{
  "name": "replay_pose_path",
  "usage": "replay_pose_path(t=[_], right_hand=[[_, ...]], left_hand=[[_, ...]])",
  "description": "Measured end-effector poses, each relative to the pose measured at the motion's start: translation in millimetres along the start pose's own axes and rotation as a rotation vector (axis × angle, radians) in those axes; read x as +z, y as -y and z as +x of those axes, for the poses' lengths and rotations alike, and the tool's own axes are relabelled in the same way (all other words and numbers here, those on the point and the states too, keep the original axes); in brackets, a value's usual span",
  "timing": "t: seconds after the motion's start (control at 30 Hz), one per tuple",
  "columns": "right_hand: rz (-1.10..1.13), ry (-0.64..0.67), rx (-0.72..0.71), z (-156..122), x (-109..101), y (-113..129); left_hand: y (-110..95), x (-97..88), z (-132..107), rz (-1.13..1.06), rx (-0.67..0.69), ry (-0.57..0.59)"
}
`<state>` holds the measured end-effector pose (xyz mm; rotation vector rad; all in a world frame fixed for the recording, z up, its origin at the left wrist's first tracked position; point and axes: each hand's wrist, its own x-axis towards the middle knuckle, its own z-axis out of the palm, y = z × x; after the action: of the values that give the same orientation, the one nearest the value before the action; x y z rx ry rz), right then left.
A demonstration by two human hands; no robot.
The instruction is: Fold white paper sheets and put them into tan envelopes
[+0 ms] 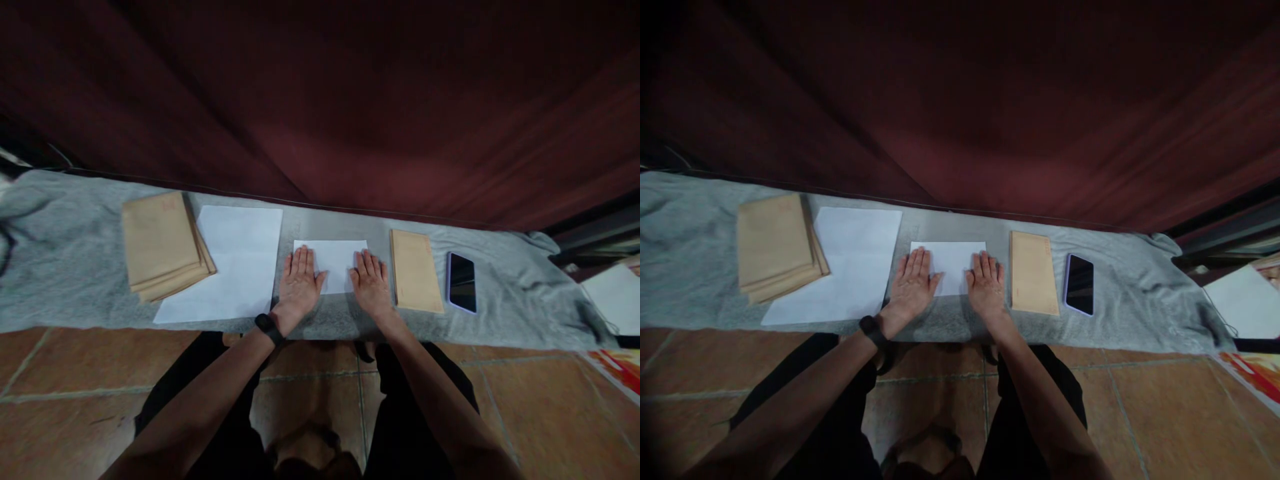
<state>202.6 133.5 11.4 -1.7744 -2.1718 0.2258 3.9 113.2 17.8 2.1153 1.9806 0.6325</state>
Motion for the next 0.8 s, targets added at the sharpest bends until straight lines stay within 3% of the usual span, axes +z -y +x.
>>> replay_pose_path(t=[0.13, 0.33, 0.5, 0.8], right_hand=[[0.044, 0.019, -0.027, 5.0, -2.6, 9.7], [0.152, 0.125, -0.192, 3.8, 3.5, 26.7], [0.107, 0.162, -0.211, 1.3, 6.1, 24.5], [0.004, 0.089, -0.174, 1.4, 4.6, 14.8]], left_hand=[[-10.2, -1.3, -2.2, -0.044, 0.091, -0.024], [-26.8, 6.5, -10.0, -0.01, 0.281, 0.109], [-25.4, 7.6, -11.8, 0.044, 0.29, 0.149], [-13.6, 6.4, -8.0, 0.059, 0.26, 0.147]])
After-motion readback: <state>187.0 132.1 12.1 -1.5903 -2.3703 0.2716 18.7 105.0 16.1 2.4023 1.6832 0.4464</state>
